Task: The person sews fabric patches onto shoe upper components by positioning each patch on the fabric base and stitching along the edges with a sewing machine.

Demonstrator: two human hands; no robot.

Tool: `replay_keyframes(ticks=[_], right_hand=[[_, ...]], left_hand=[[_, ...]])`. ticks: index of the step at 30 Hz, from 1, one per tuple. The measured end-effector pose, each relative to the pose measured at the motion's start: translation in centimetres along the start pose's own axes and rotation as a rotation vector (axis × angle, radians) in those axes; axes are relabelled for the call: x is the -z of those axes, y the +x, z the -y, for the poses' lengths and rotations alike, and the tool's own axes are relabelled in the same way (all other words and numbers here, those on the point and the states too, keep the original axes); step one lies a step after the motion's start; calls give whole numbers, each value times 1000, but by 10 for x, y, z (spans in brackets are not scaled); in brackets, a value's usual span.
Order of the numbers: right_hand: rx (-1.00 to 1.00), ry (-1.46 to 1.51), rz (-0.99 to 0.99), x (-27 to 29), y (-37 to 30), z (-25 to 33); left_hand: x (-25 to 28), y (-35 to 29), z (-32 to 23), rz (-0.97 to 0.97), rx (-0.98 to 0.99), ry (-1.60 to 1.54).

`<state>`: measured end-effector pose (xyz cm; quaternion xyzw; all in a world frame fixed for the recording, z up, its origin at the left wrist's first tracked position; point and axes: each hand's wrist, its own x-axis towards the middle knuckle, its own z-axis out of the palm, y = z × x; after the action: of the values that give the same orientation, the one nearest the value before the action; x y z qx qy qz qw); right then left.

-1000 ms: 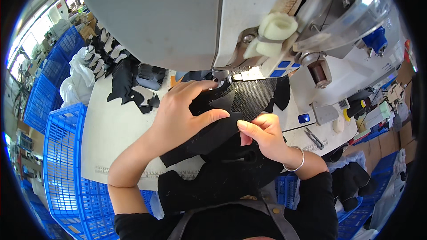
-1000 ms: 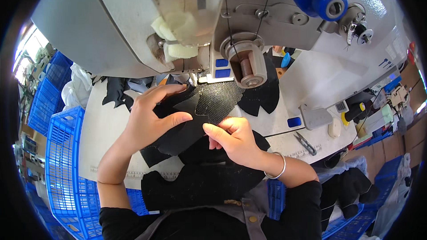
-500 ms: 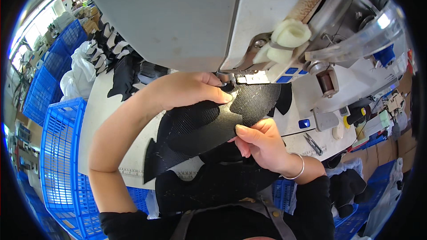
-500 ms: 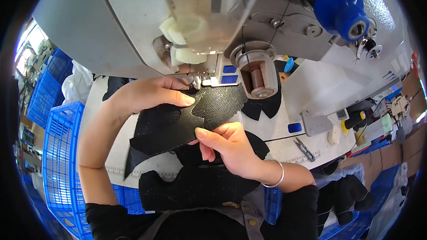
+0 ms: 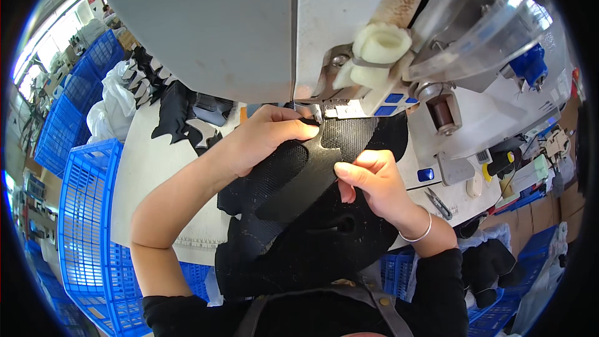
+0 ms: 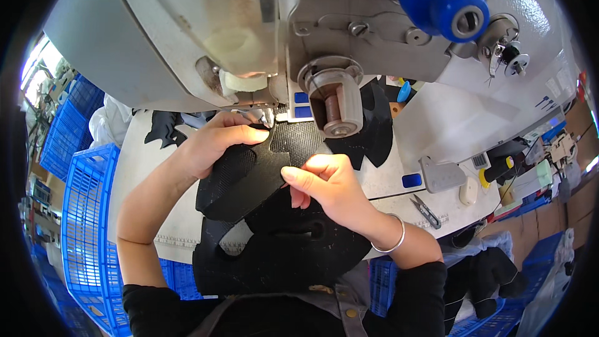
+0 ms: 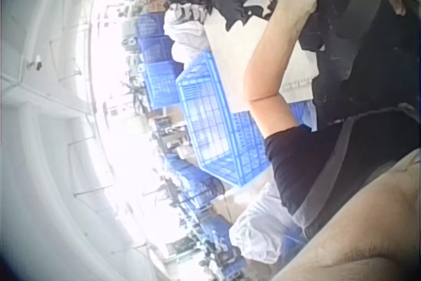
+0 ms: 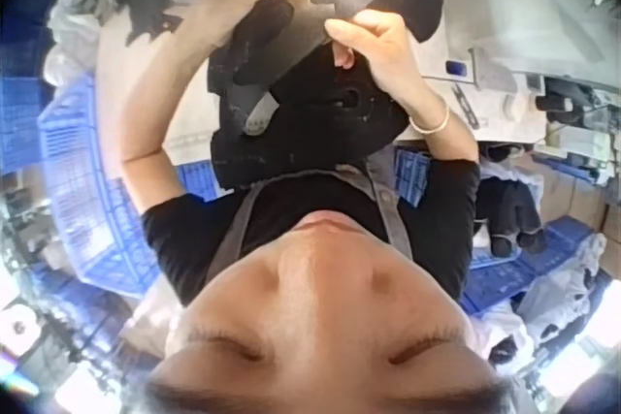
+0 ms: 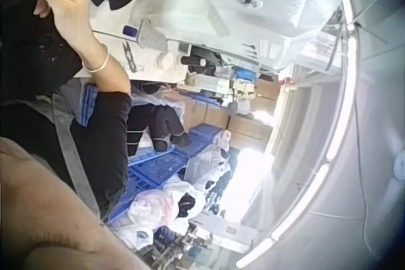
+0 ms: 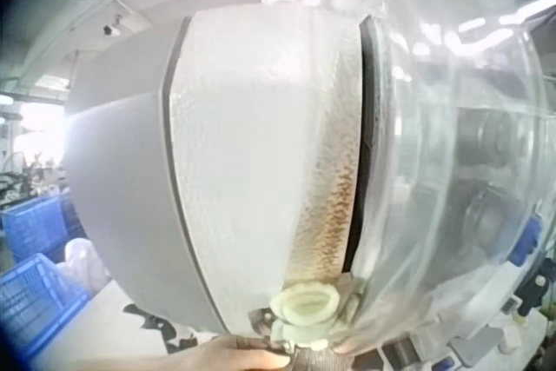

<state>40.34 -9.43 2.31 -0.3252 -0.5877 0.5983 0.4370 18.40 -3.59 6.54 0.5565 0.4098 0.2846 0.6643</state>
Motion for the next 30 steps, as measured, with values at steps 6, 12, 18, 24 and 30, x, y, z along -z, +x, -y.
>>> replay_keyframes(ticks=[6,12,18,24,30], right_hand=[[20,5,-56,13,9,5],[48,-162,-64,16,11,15],[29,-210,-167,13,20,23],[19,-197,-136,2,21,23],[33,-152,-159,-5,16,13]], left_hand=[[-18,-6,9,-112,-238,165],[-15,-4,13,-101,-300,293],[-10,1,-5,-140,-107,198],[11,-3,-23,-109,-95,613],[-8,-49,-10,-488,-786,1224]])
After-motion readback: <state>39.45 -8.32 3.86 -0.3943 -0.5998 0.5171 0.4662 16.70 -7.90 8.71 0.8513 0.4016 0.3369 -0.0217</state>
